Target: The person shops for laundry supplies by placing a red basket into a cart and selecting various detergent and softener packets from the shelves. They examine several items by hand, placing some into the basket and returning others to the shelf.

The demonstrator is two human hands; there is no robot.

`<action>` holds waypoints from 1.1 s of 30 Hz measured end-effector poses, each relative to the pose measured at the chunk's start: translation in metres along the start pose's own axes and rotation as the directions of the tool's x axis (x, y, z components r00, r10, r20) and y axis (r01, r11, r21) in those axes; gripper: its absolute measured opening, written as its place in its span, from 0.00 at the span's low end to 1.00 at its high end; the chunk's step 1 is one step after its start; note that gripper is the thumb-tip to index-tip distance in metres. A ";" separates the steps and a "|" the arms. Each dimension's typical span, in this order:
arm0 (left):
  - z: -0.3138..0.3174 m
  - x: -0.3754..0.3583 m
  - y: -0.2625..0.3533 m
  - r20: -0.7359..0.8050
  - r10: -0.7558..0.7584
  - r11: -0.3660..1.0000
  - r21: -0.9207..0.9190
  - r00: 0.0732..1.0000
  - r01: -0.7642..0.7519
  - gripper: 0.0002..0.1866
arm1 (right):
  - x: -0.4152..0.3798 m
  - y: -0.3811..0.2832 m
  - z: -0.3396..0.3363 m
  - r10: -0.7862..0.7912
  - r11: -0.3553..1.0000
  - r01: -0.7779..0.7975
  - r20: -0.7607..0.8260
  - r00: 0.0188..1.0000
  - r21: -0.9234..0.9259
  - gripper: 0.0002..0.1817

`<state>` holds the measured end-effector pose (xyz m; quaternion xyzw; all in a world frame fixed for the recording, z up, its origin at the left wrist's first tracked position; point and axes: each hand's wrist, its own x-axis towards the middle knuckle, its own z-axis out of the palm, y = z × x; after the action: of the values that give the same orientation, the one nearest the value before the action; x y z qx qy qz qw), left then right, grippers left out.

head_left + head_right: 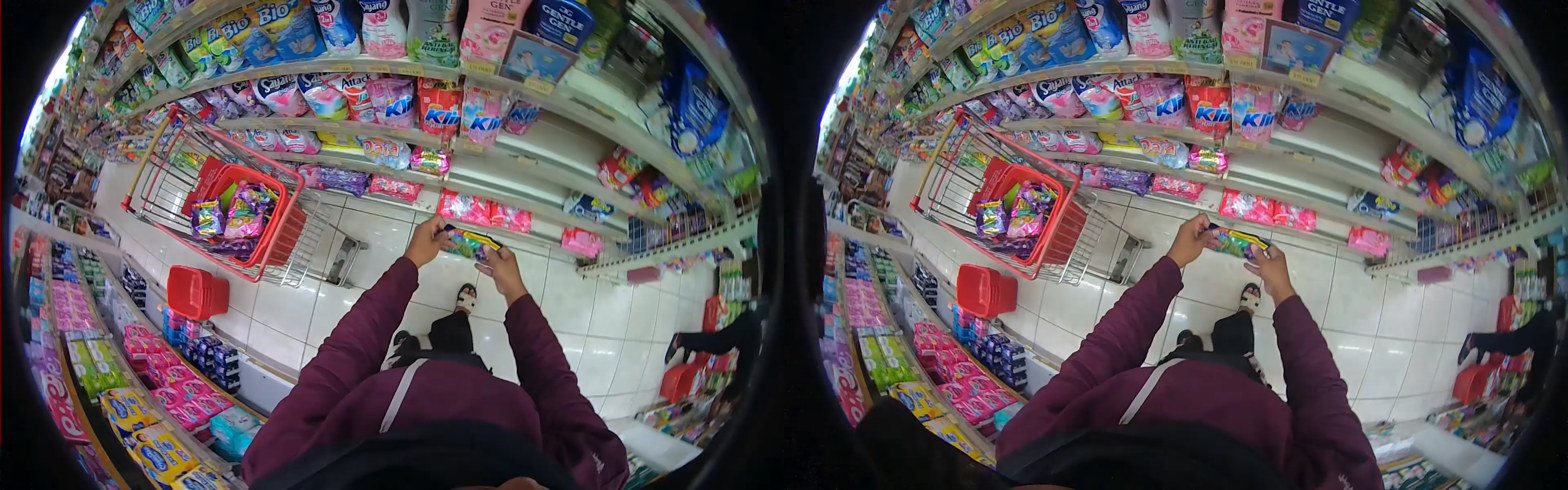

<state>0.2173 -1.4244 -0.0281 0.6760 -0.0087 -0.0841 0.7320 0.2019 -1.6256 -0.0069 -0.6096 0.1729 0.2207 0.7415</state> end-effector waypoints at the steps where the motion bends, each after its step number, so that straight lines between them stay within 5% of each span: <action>1: 0.004 0.012 -0.006 -0.017 0.001 1.000 -0.010 1.000 -0.002 0.07 | 0.024 0.010 -0.012 -0.005 0.999 0.003 0.042 0.999 0.046 0.15; 5: 0.023 0.066 -0.044 -0.156 -0.028 0.997 -0.072 0.987 0.017 0.05 | 0.105 0.021 -0.034 -0.076 0.995 0.080 -0.067 0.995 0.055 0.11; 8: 0.031 0.113 -0.083 -0.437 0.173 0.983 0.140 0.883 -0.123 0.17 | 0.179 0.018 -0.050 -0.166 0.983 0.169 -0.054 0.985 0.072 0.12; 17: 0.016 0.182 -0.164 -0.532 -0.054 0.996 0.030 0.845 0.082 0.18 | 0.382 0.049 -0.076 -0.262 0.965 0.261 -0.065 0.963 -0.025 0.08; 19: 0.013 0.196 -0.178 -0.548 -0.071 0.995 0.014 0.834 0.094 0.18 | 0.405 0.059 -0.073 -0.224 0.965 0.242 -0.163 0.961 0.101 0.10; 20: 0.012 0.205 -0.184 -0.557 -0.030 0.998 0.023 0.830 0.051 0.19 | 0.429 0.073 -0.085 -0.440 0.825 0.394 -0.024 0.897 -0.405 0.12; 21: 0.012 0.212 -0.188 -0.565 0.010 0.999 0.031 0.825 0.009 0.20 | 0.424 0.060 -0.074 -0.544 0.426 0.482 0.209 0.813 -0.765 0.15; 23: 0.010 0.226 -0.193 -0.570 0.003 1.000 0.023 0.822 0.012 0.21 | 0.419 0.052 -0.065 -0.428 0.497 0.348 0.125 0.895 -0.795 0.20; 25: 0.013 0.239 -0.196 -0.569 -0.007 1.000 0.014 0.822 0.018 0.22 | 0.435 0.068 -0.074 -0.373 0.359 0.165 0.021 0.928 -0.919 0.19; 27: 0.014 0.254 -0.187 -0.689 0.232 0.972 0.197 0.686 -0.130 0.24 | 0.442 0.076 -0.086 -0.299 0.443 0.190 0.056 0.953 -0.876 0.20; 29: 0.008 0.264 -0.165 -0.715 0.271 0.961 0.239 0.644 -0.138 0.25 | 0.455 0.090 -0.107 -0.232 0.527 0.209 0.098 0.968 -0.824 0.21; 31: 0.001 0.273 -0.151 -0.629 0.320 0.901 0.434 0.709 -0.021 0.24 | 0.486 0.120 -0.154 -0.216 0.179 0.241 0.200 0.956 -0.954 0.25; 33: -0.003 0.284 -0.166 -0.633 0.292 0.905 0.426 0.717 0.007 0.21 | 0.501 0.126 -0.215 -0.230 0.205 0.149 0.100 0.968 -0.967 0.25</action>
<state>0.4789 -1.4711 -0.2212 0.7903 0.1912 0.2322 0.5337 0.5593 -1.7579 -0.4164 -0.9598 -0.0526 0.1674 0.2192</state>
